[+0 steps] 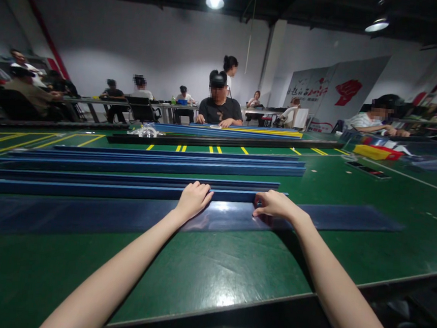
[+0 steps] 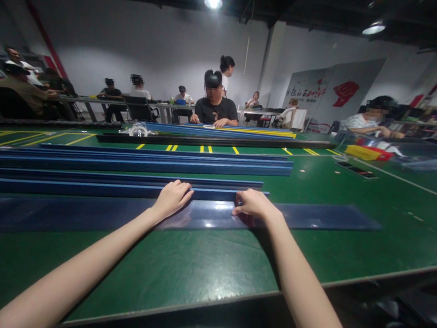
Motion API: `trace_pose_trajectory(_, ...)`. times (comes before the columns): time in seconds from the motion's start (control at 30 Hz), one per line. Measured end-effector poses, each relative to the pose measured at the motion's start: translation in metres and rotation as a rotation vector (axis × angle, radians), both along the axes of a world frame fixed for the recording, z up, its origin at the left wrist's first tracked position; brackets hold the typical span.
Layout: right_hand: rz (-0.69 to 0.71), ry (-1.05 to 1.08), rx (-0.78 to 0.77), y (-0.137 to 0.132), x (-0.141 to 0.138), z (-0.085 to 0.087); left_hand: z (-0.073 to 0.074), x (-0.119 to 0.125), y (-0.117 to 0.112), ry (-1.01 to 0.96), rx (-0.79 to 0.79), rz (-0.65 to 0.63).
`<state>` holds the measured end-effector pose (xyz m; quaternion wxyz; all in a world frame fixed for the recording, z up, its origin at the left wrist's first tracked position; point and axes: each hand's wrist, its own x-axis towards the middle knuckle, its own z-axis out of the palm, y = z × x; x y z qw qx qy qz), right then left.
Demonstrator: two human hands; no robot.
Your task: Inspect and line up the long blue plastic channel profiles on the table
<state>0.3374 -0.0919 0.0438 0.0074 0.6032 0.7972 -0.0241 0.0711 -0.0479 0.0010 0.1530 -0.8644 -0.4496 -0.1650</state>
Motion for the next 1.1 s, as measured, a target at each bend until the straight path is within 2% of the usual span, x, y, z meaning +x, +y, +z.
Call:
trace_pose_trajectory(0.27, -0.015, -0.055, 0.057, 0.003, 0.001, -0.003, -0.001, 0.001, 0.0, 0.008, 0.026, -0.003)
trace_pose_trajectory(0.53, -0.023, -0.038, 0.024, 0.006, 0.003, -0.005, -0.004, 0.001, 0.003, -0.007, 0.085, -0.015)
trace_pose_trajectory(0.8, 0.014, -0.152, 0.133, 0.002, -0.003, -0.004, -0.003, 0.001, 0.002, -0.001, 0.109, -0.02)
trace_pose_trajectory(0.97, 0.004, -0.158, 0.264, -0.002, -0.005, -0.002, 0.007, 0.002, 0.0, -0.032, 0.118, -0.089)
trace_pose_trajectory(1.1, -0.08, -0.104, 0.451, -0.003, -0.003, 0.0, 0.025, 0.008, -0.007, -0.137, 0.296, -0.17)
